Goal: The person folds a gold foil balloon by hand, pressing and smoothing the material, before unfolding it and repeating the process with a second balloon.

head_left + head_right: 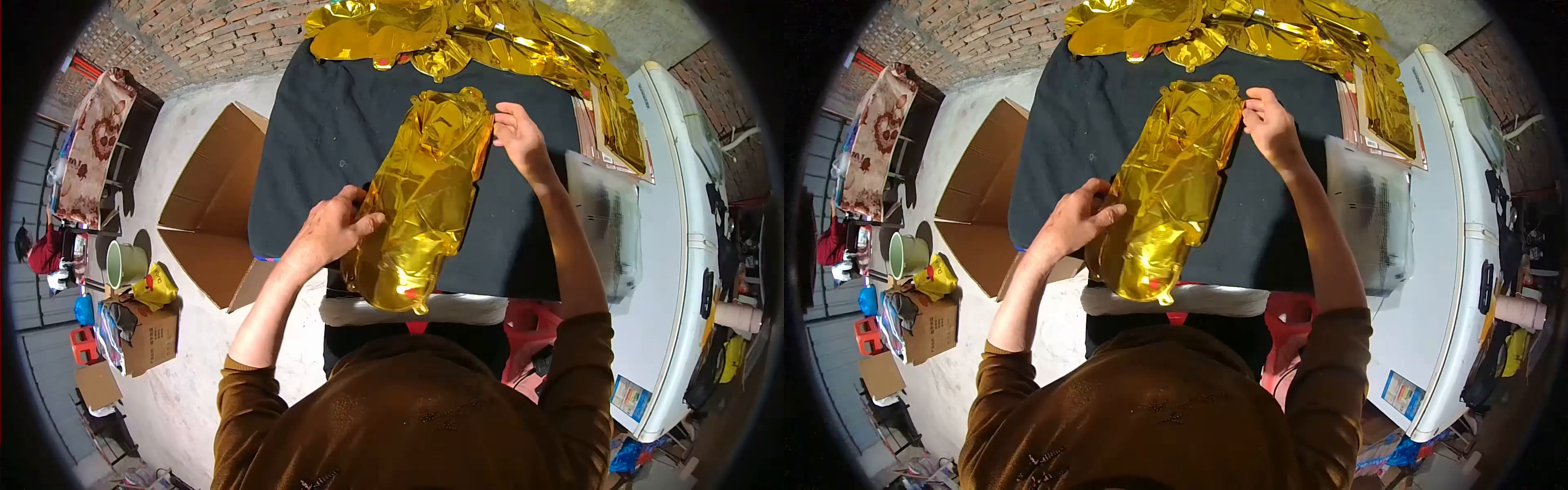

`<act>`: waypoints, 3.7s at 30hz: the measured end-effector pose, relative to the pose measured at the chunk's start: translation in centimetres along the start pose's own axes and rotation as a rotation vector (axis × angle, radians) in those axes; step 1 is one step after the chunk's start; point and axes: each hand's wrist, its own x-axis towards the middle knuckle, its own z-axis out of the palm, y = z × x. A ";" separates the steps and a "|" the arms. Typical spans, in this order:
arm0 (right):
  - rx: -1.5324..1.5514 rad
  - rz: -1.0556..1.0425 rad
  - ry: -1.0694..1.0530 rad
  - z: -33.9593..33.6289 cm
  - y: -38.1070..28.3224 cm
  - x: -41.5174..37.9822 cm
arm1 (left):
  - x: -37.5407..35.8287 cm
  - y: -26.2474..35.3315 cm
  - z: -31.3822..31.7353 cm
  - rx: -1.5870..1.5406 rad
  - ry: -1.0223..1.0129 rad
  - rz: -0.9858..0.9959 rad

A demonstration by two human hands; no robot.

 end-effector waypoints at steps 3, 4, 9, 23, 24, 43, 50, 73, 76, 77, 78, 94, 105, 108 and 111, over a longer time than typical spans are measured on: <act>-0.352 -0.174 0.082 0.2 -1.0 -1.4 | -0.2 -0.8 0.8 -0.090 0.072 -0.020; -0.488 -0.253 0.114 0.3 -1.6 -2.9 | -0.2 -1.0 1.1 -0.117 0.094 -0.009; -0.674 -0.527 -0.020 3.5 -7.8 -10.7 | -0.4 -0.1 1.9 -0.092 0.063 0.014; -0.693 -0.393 0.062 3.6 -8.9 -19.3 | -0.8 0.2 6.6 -0.339 -0.051 0.045; -0.682 -0.362 0.135 2.9 -8.1 -20.1 | -1.4 1.6 5.9 -0.327 -0.052 0.022; -0.633 -0.338 0.202 1.9 -7.9 -21.7 | -3.3 -2.3 2.3 -0.406 0.210 -0.223; -0.875 -0.593 -0.376 5.3 -12.4 -14.4 | -3.2 0.2 4.8 -0.057 0.483 0.168; -1.047 -0.127 -0.043 -4.5 -11.0 -22.0 | -2.0 1.6 7.1 0.325 0.448 0.256; -0.993 -0.113 0.007 -3.9 -10.0 -21.4 | -2.1 1.6 7.4 0.303 0.444 0.244; -0.983 -0.121 0.026 -3.7 -9.9 -21.0 | -2.0 1.7 7.4 0.314 0.439 0.240; -0.962 -0.112 0.037 -3.3 -9.9 -20.6 | -1.8 1.8 7.5 0.324 0.435 0.236; -0.979 -0.094 0.062 -1.2 -7.7 -17.2 | -0.6 0.7 6.9 0.282 0.462 0.231; -0.673 0.101 0.127 -3.4 -4.4 -15.5 | -0.3 0.8 7.4 0.439 0.561 0.217; -0.606 0.123 0.070 -3.9 -3.7 -14.8 | 0.3 1.2 6.9 0.472 0.454 0.145; -0.557 0.182 0.025 -4.2 -3.8 -14.1 | 0.8 1.4 6.9 0.479 0.435 0.145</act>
